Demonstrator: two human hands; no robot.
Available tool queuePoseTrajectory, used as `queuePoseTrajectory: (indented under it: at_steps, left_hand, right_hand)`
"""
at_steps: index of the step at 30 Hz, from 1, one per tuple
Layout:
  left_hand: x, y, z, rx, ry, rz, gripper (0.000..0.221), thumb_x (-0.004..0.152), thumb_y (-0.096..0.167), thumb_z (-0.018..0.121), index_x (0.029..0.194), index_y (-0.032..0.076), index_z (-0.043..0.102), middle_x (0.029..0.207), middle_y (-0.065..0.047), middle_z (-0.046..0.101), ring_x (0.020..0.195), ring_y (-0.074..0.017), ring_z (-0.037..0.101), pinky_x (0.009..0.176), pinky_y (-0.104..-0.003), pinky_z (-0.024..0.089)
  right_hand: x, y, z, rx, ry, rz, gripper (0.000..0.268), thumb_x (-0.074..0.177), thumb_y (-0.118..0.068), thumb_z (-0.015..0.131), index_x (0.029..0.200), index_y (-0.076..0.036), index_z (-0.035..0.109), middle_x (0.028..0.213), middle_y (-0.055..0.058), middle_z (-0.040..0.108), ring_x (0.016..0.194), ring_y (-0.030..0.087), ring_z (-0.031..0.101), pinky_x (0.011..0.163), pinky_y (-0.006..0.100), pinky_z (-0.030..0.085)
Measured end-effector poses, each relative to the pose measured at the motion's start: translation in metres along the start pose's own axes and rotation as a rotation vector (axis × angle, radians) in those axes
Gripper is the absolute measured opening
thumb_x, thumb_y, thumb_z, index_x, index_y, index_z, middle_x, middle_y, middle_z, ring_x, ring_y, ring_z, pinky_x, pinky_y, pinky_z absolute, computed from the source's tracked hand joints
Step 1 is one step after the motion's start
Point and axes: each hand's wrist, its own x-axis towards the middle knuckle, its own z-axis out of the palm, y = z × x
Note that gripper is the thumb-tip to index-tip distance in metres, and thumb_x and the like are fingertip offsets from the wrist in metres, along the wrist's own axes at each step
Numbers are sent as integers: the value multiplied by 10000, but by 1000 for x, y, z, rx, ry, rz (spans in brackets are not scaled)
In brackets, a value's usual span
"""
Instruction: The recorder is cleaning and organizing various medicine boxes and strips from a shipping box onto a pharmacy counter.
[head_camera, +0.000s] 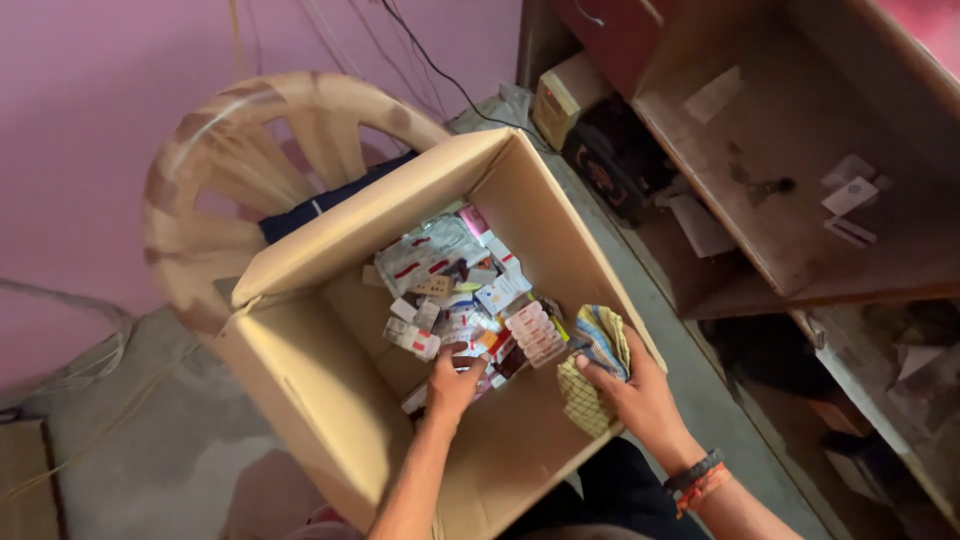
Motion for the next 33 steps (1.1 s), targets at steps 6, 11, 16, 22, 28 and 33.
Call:
queuePoseTrajectory:
  at_steps: [6,11,16,22,28,33]
  left_hand:
    - [131,-83,31,-233,45,-88,576,827,247,798,1299,4,576,1175,-154,706,997,-238,706,786,-364,612]
    - [222,-118,50,702,162,231,635,849,504,790,1174,-28,669,1252,-274,652,1195,-434,603,1033,-478,475]
    - [253,-109,79,335,173,-51,892,626,526,830,1258,-57,595,1288,-296,669,1195,-394,666,1025,-446,523]
    - [223,-57,99,713,319,-236,1101,651,541,867,1436,-52,373,1365,-433,452,1162,-492,605,1051,-455,476]
    - [250,-114,100,792,243,-35,759,621,402,832,1234,80,521,1300,-180,616,1148,-383,640,1007,-463,499]
    - [218,-82,88,420,251,-40,712,616,298,867,1161,-14,532,1027,-201,744,954,-353,729,878,-414,570]
  right_hand:
    - [36,-5,14,64,-28,-181,543,857,-193,761,1349,-47,584,1087,55,740,954,101,677,836,276,560]
    - [64,24,19,-70,-4,-93,598,842,-195,784,1373,-39,559,1118,68,727,952,118,651,828,303,540]
    - [67,20,22,-180,-36,-115,577,857,-204,773,1357,-24,549,1157,69,740,1033,120,686,900,295,552]
    - [64,26,23,-106,-70,-175,553,877,-172,763,1365,-13,557,1193,77,724,1060,126,676,926,294,544]
    - [67,19,27,-138,-47,-119,540,865,-209,773,1336,-34,574,1107,55,755,991,117,686,879,297,554]
    - [65,28,22,-236,-45,-209,506,879,-266,791,1273,-17,595,997,40,763,853,80,686,750,264,558]
